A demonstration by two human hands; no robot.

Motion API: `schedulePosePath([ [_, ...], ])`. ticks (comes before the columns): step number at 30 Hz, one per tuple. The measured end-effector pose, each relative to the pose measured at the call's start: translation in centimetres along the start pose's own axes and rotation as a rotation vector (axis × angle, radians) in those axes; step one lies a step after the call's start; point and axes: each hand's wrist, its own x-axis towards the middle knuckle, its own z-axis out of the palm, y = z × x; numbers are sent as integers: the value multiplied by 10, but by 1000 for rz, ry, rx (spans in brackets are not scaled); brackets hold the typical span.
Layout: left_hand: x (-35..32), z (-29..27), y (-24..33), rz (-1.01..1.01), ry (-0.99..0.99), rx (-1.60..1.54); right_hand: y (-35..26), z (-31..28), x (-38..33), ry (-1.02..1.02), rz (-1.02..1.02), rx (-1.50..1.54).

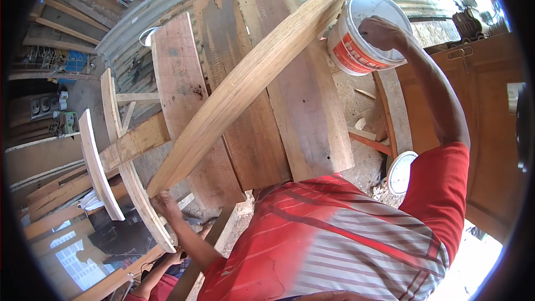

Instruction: The person picks up wooden boards and spreads glue along their edges using a small stick dipped into a tub of glue.

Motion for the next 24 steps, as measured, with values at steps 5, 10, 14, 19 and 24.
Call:
schedulePosePath([
  [5,5,95,-1,-33,424,-439,-20,-26,-8,-381,-6,109],
  [10,16,93,31,80,605,-380,-6,-78,-33,-215,125,276],
  [14,1,50,85,91,623,-391,4,-107,-77,-93,175,385],
  [19,-8,8,113,67,730,-285,-14,-92,-118,276,146,653],
  [24,-29,4,110,11,779,-228,-64,-61,-141,410,143,1013],
])
